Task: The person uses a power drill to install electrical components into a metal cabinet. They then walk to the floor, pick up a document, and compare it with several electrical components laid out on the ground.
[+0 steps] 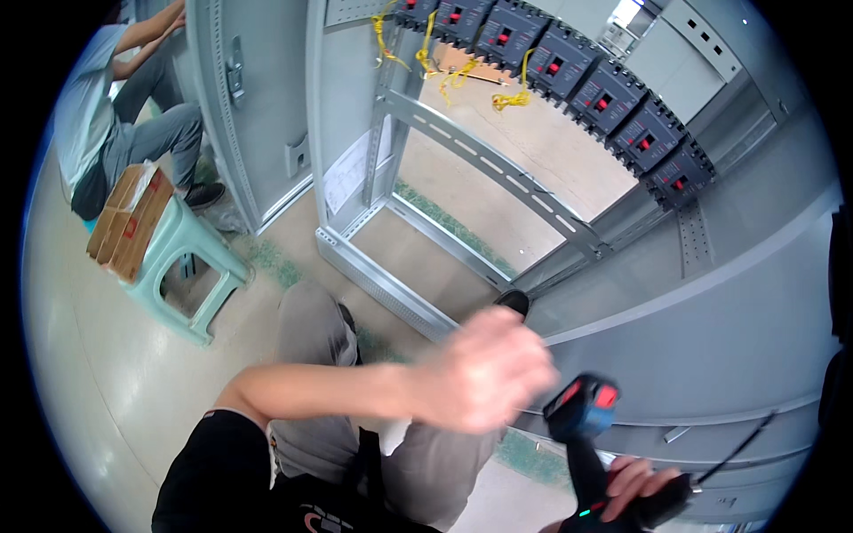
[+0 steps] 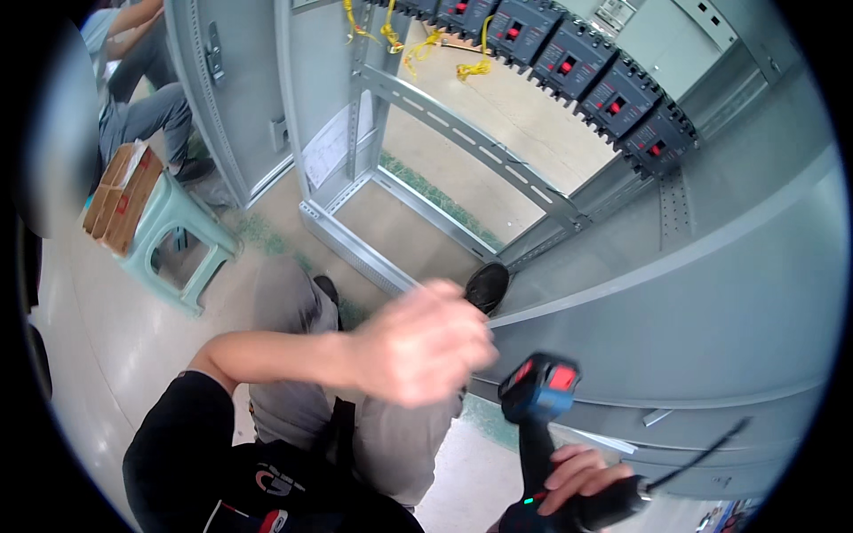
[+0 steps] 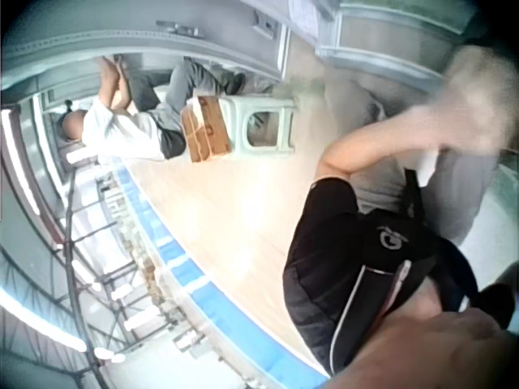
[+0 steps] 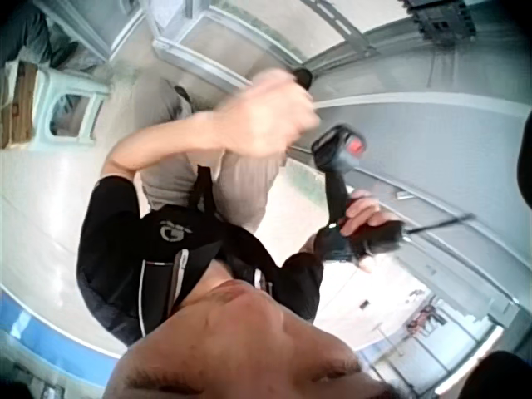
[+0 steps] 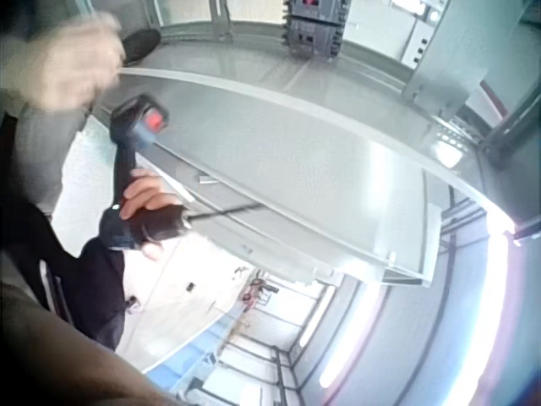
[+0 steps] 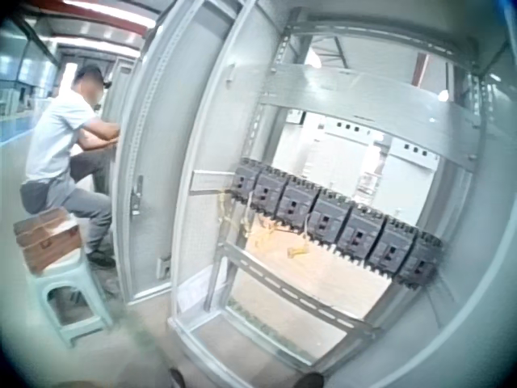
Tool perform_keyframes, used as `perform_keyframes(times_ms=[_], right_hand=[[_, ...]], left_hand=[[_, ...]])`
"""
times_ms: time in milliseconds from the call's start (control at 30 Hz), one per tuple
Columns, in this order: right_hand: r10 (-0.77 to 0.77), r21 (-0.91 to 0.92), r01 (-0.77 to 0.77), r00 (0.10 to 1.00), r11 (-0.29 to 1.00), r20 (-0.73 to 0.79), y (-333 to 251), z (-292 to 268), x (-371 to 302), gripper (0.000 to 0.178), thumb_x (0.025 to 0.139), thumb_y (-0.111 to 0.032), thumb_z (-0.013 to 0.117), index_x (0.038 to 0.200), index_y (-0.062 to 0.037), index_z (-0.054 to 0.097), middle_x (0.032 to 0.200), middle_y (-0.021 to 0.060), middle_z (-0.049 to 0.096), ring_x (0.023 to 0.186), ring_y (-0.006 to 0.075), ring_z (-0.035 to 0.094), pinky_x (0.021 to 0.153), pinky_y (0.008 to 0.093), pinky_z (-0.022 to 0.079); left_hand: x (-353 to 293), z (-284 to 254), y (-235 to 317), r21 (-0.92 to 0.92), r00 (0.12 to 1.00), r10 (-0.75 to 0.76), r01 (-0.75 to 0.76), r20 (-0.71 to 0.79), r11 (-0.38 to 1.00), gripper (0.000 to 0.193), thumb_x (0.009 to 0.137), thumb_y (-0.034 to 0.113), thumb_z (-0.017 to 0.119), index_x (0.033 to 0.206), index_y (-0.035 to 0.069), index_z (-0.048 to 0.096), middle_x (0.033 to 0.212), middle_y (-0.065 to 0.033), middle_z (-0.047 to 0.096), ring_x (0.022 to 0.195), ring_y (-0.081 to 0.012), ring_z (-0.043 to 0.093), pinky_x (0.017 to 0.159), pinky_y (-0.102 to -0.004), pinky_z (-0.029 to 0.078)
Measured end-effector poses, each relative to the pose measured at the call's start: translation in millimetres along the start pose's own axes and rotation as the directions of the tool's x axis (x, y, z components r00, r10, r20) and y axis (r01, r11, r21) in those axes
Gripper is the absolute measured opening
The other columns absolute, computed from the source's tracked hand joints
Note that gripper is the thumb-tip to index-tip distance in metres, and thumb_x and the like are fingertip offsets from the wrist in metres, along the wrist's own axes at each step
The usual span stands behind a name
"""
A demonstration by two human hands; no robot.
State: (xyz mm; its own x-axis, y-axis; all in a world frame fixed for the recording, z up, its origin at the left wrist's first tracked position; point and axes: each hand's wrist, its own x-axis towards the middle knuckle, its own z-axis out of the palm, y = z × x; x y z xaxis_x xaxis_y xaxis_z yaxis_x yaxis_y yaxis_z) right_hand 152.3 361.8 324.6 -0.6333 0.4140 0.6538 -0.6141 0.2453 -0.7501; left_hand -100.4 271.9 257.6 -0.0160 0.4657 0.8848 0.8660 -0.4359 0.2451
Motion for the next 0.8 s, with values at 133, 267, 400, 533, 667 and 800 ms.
perform_keyframes(times_ms=[133,267,400,533,667,800], right_hand=[[0.491,-0.018,-0.610,0.656,0.792,-0.573,15,11,-67,0.048,0.060,-0.033,0.063,0.085,0.0065,0.053,0.071,0.0150,0.060,0.068,0.0269,0.057,0.072,0.0405,0.046],[0.888,0.366,-0.896,0.064,0.252,-0.456,109,-58,-190,0.029,0.079,-0.022,0.065,0.087,0.0040,0.056,0.073,0.0103,0.060,0.064,0.0163,0.058,0.060,0.0305,0.049],[0.900,0.428,-0.902,-0.233,-0.058,-0.368,184,-80,-337,0.035,0.074,-0.024,0.070,0.092,0.0036,0.059,0.079,0.0090,0.061,0.065,0.0169,0.058,0.061,0.0325,0.050],[0.814,0.391,-0.889,-0.401,-0.237,-0.419,220,-79,-459,0.038,0.064,-0.030,0.073,0.083,0.0016,0.064,0.076,0.0086,0.063,0.064,0.0172,0.059,0.060,0.0311,0.049],[0.820,0.399,-0.863,-0.455,-0.310,-0.348,213,-59,-498,0.052,0.063,-0.035,0.074,0.093,0.0055,0.062,0.087,0.0114,0.063,0.074,0.0210,0.063,0.064,0.0369,0.053],[0.777,0.309,-0.854,-0.514,-0.419,-0.364,239,-35,-514,0.048,0.073,-0.034,0.069,0.098,0.0070,0.064,0.093,0.0117,0.063,0.080,0.0201,0.059,0.072,0.0342,0.048]], left_hand=[[-110,-54,-100,0.374,0.785,-0.604,0.523,0.139,0.766,0.025,0.075,0.010,0.062,0.097,-0.001,0.061,0.092,-0.0177,0.060,0.088,-0.0341,0.058,0.079,-0.0422,0.045],[-177,-103,-115,0.625,0.486,-0.837,0.578,0.254,0.525,0.018,0.077,0.017,0.061,0.087,0.002,0.064,0.084,-0.0170,0.061,0.082,-0.0347,0.058,0.074,-0.0416,0.045],[-175,-94,-113,0.605,0.425,-0.876,0.643,0.228,0.469,0.019,0.077,0.019,0.062,0.077,0.001,0.067,0.082,-0.0161,0.064,0.082,-0.0345,0.059,0.074,-0.0413,0.046],[-179,-83,-109,0.573,0.456,-0.870,0.669,0.186,0.473,0.017,0.078,0.015,0.061,0.078,-0.002,0.065,0.080,-0.0180,0.062,0.076,-0.0357,0.059,0.070,-0.0406,0.046],[-187,-75,-110,0.663,0.510,-0.850,0.594,0.127,0.456,0.019,0.081,0.016,0.061,0.081,-0.003,0.065,0.078,-0.0198,0.063,0.075,-0.0369,0.060,0.067,-0.0415,0.046],[-172,-86,-98,0.721,0.407,-0.903,0.583,0.140,0.375,0.020,0.080,0.018,0.059,0.081,-0.001,0.066,0.078,-0.0201,0.063,0.074,-0.0382,0.060,0.067,-0.0434,0.046]])
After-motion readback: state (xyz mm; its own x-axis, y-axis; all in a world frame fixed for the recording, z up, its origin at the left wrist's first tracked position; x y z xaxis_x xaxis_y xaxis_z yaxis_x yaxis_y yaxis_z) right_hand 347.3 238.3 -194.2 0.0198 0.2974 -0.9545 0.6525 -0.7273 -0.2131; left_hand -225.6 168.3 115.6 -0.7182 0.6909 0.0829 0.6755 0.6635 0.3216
